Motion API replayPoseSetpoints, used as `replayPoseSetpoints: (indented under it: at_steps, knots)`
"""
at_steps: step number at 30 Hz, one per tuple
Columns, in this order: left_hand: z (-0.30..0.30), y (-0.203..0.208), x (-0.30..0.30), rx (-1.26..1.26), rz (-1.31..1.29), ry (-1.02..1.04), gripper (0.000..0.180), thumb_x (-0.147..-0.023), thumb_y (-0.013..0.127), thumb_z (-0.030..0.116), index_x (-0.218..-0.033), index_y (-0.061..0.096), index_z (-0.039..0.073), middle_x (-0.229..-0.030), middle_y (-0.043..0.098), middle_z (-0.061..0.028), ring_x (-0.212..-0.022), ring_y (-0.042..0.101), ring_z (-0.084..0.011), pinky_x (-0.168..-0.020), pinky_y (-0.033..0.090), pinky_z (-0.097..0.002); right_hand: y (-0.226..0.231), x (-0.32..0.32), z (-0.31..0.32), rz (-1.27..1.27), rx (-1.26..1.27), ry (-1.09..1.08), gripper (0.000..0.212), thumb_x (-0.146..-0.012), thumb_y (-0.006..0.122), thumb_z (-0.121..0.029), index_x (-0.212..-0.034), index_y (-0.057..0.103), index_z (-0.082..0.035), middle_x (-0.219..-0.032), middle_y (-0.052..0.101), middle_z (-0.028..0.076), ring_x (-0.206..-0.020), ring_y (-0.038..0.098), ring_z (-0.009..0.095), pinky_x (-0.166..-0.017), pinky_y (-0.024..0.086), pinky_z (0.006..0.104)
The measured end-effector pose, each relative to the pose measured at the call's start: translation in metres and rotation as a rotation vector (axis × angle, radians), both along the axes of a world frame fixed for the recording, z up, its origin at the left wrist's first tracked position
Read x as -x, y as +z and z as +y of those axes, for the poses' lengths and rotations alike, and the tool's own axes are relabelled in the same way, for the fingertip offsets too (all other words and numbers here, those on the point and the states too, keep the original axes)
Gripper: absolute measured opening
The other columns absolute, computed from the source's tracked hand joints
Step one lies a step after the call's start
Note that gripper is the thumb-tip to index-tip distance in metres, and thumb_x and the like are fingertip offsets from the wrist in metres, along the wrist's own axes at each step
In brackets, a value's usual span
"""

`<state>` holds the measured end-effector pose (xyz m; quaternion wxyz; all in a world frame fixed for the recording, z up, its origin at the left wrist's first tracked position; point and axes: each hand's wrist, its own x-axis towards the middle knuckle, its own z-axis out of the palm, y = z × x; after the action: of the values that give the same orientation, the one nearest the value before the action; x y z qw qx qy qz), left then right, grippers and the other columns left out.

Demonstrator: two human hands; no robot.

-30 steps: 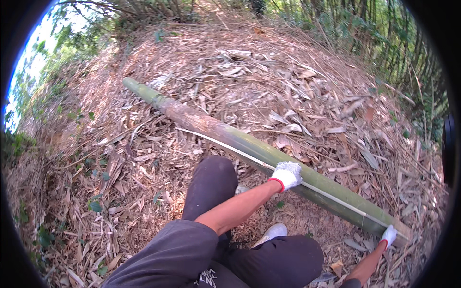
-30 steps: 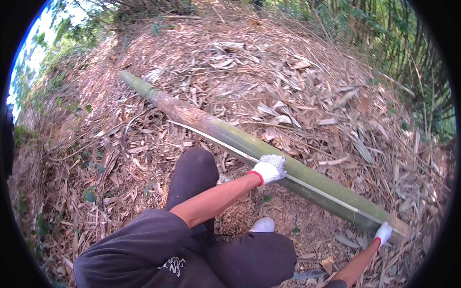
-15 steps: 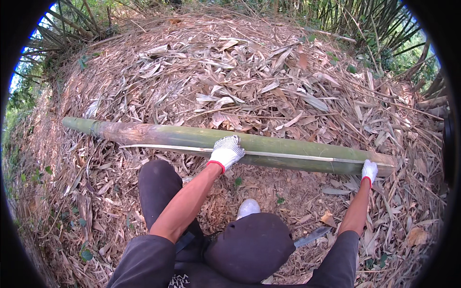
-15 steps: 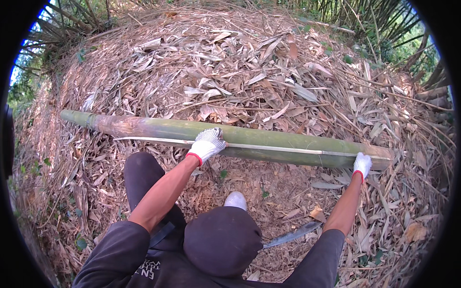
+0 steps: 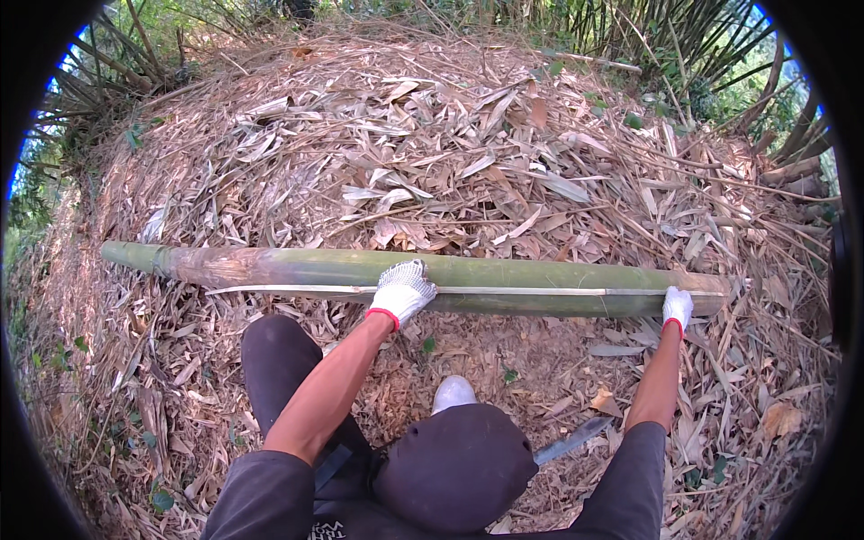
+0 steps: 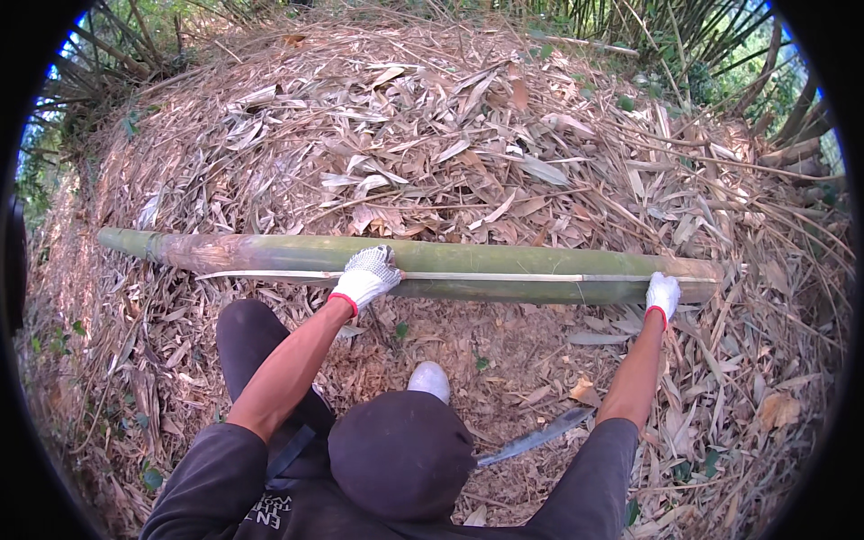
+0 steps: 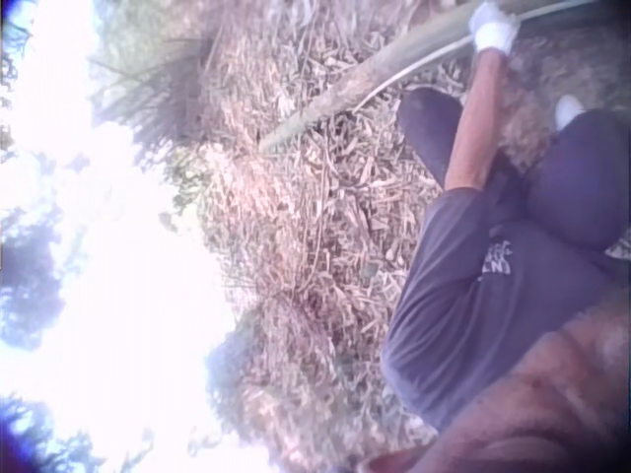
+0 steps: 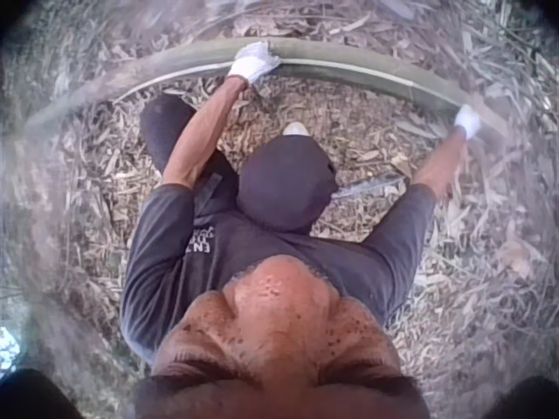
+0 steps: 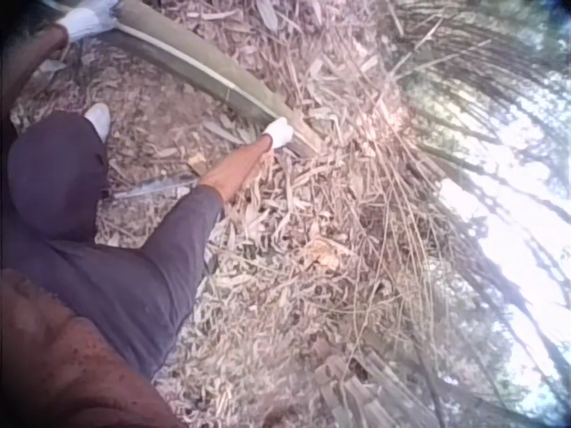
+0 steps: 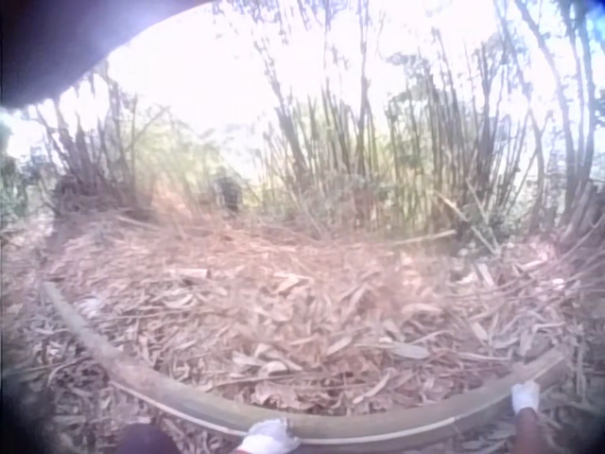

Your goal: The person sits on the ground in a bamboo grove and uses a machete to chop a section off a bamboo stalk. They then use a thin stick to split the bamboo stalk lengthwise.

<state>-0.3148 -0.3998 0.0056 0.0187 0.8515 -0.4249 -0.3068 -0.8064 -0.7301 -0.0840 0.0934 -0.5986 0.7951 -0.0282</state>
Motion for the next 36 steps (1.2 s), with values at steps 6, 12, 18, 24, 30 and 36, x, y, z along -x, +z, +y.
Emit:
replayPoseSetpoints:
  at_steps: [6,12,18,24,30,36]
  knots:
    - [0.0,0.0,0.002,0.016,-0.016,0.017,0.03,-0.077,0.063,0.031,-0.091,0.063,0.004,-0.093,0.065,-0.0202,-0.091,0.063,-0.0359,-0.082,0.049,-0.0444,0.008,-0.001,0.012,-0.219,0.14,-0.078,0.048,-0.083,0.052,-0.033,-0.098,0.063,0.011,-0.1,0.062,0.033,-0.097,0.059,0.046,-0.085,0.044,0.0485]
    - [0.005,-0.001,0.006,0.074,-0.097,-0.037,0.034,-0.076,0.063,0.033,-0.095,0.064,0.004,-0.095,0.065,-0.0206,-0.093,0.063,-0.0364,-0.084,0.049,-0.0451,0.051,-0.06,0.066,0.014,0.46,0.008,0.043,-0.085,0.054,-0.028,-0.105,0.061,0.009,-0.102,0.061,0.032,-0.099,0.057,0.045,-0.087,0.043,0.0489]
    - [-0.003,-0.016,0.0,-0.022,-0.163,-0.097,0.037,-0.077,0.062,0.032,-0.099,0.064,0.002,-0.098,0.066,-0.0227,-0.093,0.063,-0.0381,-0.084,0.05,-0.0453,0.072,-0.194,0.176,-0.325,0.546,0.621,0.043,-0.078,0.061,-0.015,-0.12,0.056,-0.004,-0.112,0.059,0.017,-0.103,0.055,0.034,-0.09,0.043,0.0457]
    - [-0.003,-0.017,-0.003,-0.016,-0.15,-0.124,0.041,-0.075,0.066,0.037,-0.096,0.064,0.001,-0.098,0.066,-0.0234,-0.093,0.064,-0.0381,-0.084,0.05,-0.0437,0.065,-0.302,0.264,-0.476,0.055,1.027,0.036,-0.081,0.058,-0.02,-0.114,0.063,-0.006,-0.12,0.058,0.014,-0.117,0.051,0.03,-0.106,0.032,0.0496]
    - [-0.005,-0.015,-0.003,-0.049,-0.112,-0.085,0.045,-0.073,0.072,0.04,-0.096,0.065,0.003,-0.098,0.066,-0.0222,-0.094,0.064,-0.0371,-0.084,0.05,-0.043,0.044,-0.323,0.278,-0.532,-0.003,1.015,0.027,-0.082,0.061,-0.021,-0.105,0.068,-0.009,-0.117,0.059,0.01,-0.121,0.048,0.028,-0.108,0.029,0.0502]
    - [-0.002,-0.014,-0.001,-0.014,-0.12,-0.107,0.043,-0.074,0.071,0.04,-0.094,0.065,0.002,-0.096,0.067,-0.0215,-0.092,0.064,-0.0366,-0.082,0.05,-0.0431,0.027,-0.332,0.28,-0.617,0.03,0.947,0.014,-0.078,0.064,-0.022,-0.087,0.072,-0.014,-0.109,0.061,0.004,-0.119,0.05,0.026,-0.108,0.025,0.0542]
